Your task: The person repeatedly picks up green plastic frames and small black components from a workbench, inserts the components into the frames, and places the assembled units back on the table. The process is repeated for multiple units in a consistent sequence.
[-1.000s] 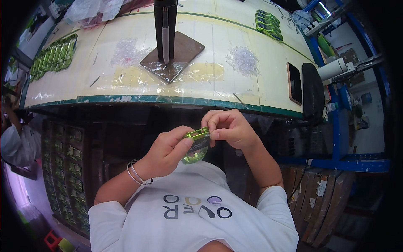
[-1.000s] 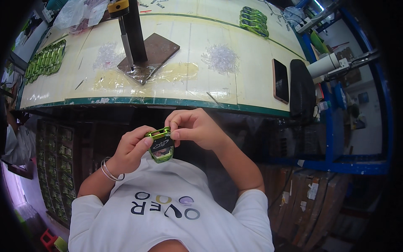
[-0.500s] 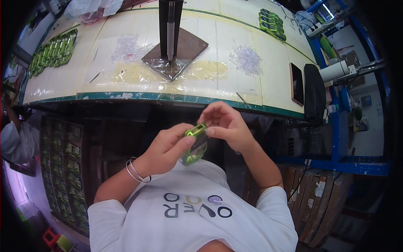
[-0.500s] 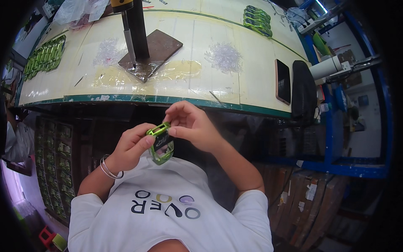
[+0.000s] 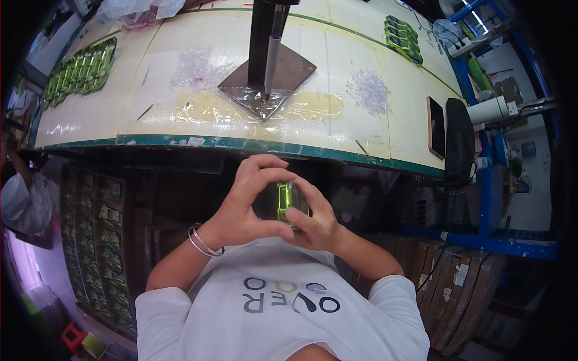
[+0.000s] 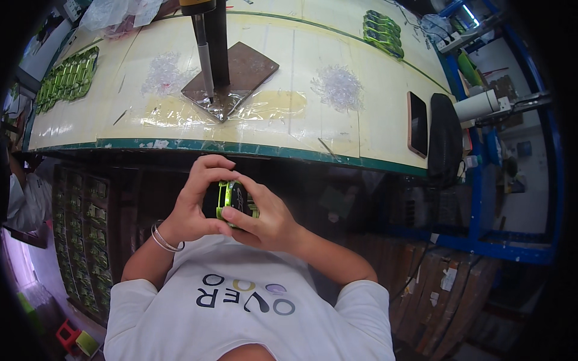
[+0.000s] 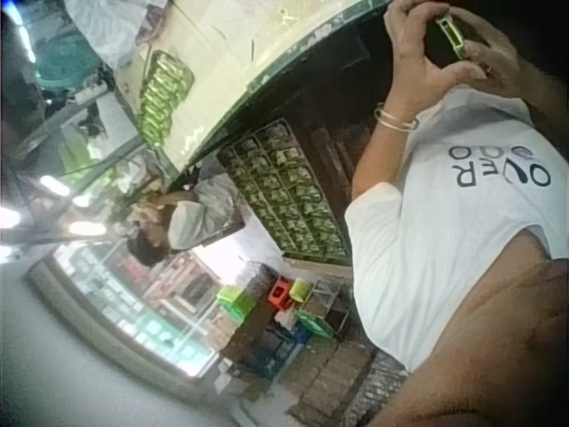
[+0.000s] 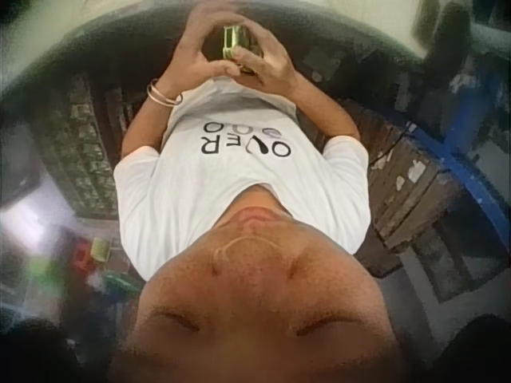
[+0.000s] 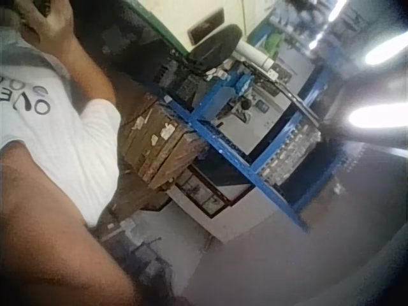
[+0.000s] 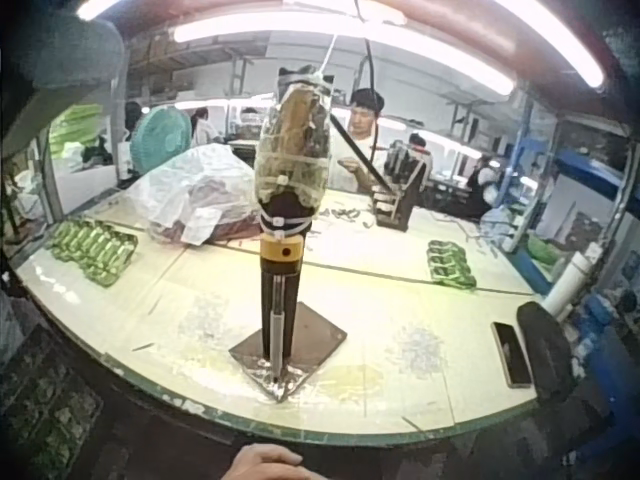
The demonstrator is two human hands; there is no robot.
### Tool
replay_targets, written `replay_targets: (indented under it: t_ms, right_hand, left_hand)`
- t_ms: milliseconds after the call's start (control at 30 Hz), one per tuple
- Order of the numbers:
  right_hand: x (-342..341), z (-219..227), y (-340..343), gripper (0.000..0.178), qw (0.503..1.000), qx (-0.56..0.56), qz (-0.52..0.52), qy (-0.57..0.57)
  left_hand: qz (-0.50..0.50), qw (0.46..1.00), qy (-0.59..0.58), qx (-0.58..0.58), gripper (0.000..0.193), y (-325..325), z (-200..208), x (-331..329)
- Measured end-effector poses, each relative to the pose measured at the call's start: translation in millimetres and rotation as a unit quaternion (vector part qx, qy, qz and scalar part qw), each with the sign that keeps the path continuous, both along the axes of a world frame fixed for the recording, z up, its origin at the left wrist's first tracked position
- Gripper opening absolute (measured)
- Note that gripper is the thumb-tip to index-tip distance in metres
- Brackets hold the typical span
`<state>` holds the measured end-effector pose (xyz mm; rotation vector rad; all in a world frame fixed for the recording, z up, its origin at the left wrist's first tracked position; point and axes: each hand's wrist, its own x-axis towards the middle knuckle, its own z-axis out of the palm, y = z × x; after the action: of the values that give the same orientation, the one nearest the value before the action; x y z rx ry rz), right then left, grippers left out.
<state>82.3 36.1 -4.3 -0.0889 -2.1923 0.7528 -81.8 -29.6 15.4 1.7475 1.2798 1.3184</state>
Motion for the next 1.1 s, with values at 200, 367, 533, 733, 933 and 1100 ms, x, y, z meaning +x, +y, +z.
replay_targets:
  t_ms: [200,367,533,733,933,1100]
  right_hand:
    - [-5.1,-1.7,-14.0,0.069,0.885,-0.444,0.113,0.086]
    - [-25.3,19.8,-6.4,0.071,0.659,-0.726,0.141,0.135]
    - [-44.1,25.7,13.9,0.064,0.567,-0.796,0.146,0.152]
    - [-59.5,41.4,26.8,0.049,0.538,-0.812,0.15,0.169]
    - [-63.6,54.7,31.8,0.049,0.524,-0.82,0.155,0.169]
    - [-60.8,59.0,30.3,0.05,0.499,-0.835,0.16,0.166]
  left_hand:
    - [-0.057,0.973,-0.221,-0.046,0.067,5.8,-23.7,-5.2]
    - [-0.069,0.888,-0.432,-0.141,0.094,7.6,-22.6,3.6]
    - [-0.084,0.883,-0.434,-0.161,0.109,23.7,-12.4,-6.9]
    - [-0.053,0.874,-0.451,-0.172,0.103,40.2,4.2,-17.1]
    - [-0.046,0.87,-0.457,-0.18,0.105,46.3,10.7,-21.3]
    - [-0.054,0.875,-0.449,-0.171,0.106,47.9,15.5,-22.7]
